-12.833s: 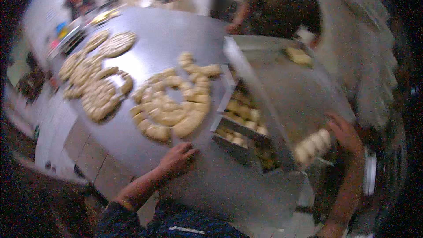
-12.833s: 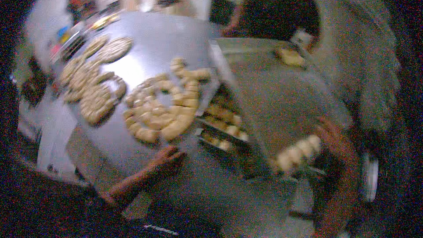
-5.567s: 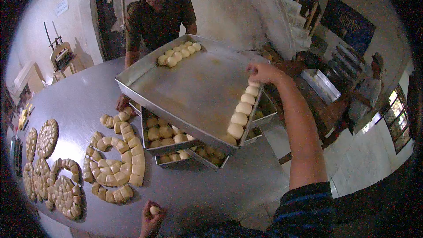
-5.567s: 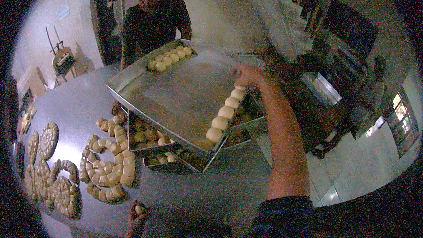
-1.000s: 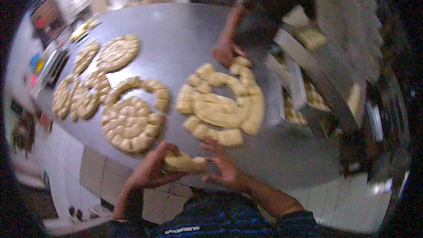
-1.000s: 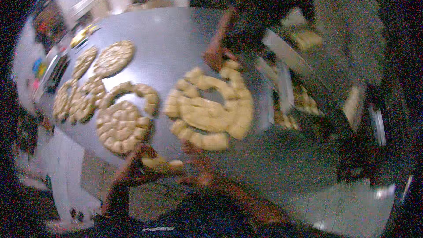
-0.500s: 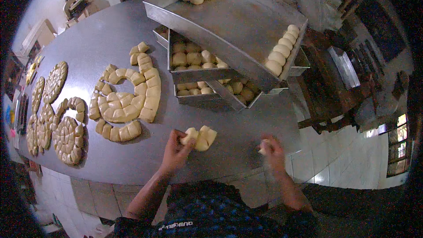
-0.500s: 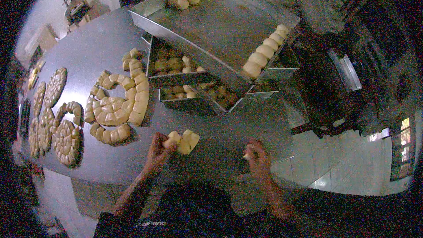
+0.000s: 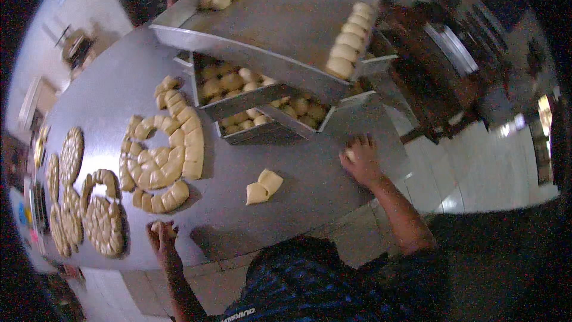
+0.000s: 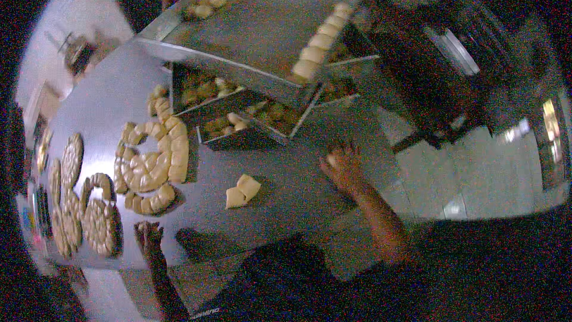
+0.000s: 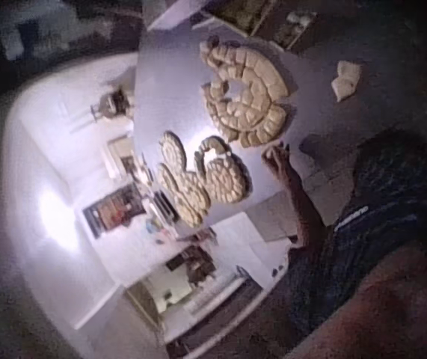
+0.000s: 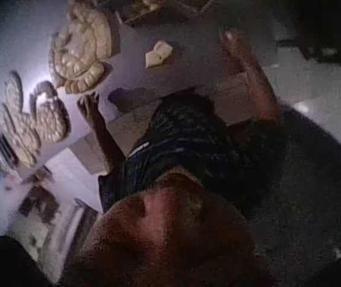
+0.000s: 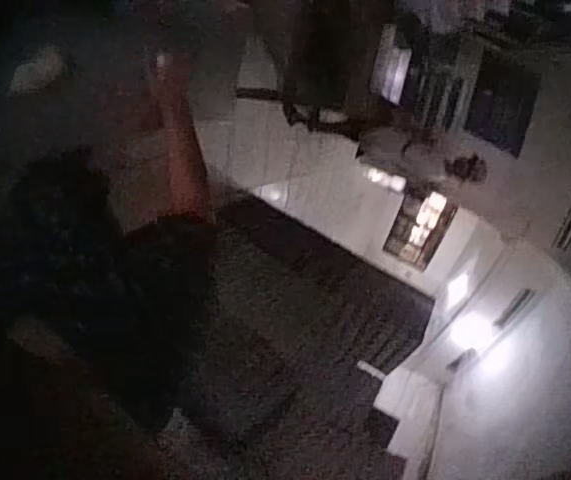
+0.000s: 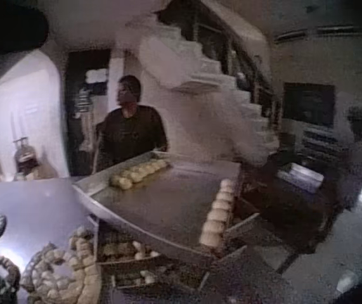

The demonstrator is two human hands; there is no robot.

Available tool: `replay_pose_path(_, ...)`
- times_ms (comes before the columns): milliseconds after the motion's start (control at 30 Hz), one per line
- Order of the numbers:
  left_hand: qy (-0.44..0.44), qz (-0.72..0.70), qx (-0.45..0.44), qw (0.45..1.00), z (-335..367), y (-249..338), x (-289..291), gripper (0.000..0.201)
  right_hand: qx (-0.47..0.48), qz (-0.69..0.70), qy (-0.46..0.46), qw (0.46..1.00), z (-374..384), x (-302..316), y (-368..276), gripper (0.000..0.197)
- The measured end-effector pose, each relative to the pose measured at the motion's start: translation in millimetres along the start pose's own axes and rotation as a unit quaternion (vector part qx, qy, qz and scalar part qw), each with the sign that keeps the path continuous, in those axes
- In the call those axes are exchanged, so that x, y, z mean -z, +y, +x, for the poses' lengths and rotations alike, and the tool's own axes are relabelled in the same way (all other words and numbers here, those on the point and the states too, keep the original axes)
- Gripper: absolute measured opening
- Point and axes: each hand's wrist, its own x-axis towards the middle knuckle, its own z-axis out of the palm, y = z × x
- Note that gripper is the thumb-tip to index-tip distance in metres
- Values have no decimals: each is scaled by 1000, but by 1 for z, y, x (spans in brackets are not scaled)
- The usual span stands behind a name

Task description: The person arranges small dough balls into metal baking trays and shapes larger dough pieces into decorative circular patterns on a stainless steel table. The person works alongside another person who also arranges dough in trays.

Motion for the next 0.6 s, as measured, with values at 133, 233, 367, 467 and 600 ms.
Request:
replay_pose_path(133, -94, -37, 31, 994, 2, 9, -29, 19, -149, 118, 33, 981, 44, -4, -56, 23)
replay_pose_path(233, -45, 53, 52, 996, 5, 9, -1, 19, -97, 210, -3, 973, 3, 5, -52, 24)
replay_pose_path(367, -96, 80, 102, 987, 3, 15, -11, 43, -74, -78, 142, 984, 15, -20, 16, 23)
replay_pose_path(467, -240, -14, 112, 964, -15, 12, -55, 70, -261, 16, 256, 931, 23, -91, 1, 21)
replay_pose_path(600, -213, 12, 56, 975, 8, -4, -55, 51, -85, 184, -5, 979, -3, -9, 7, 24)
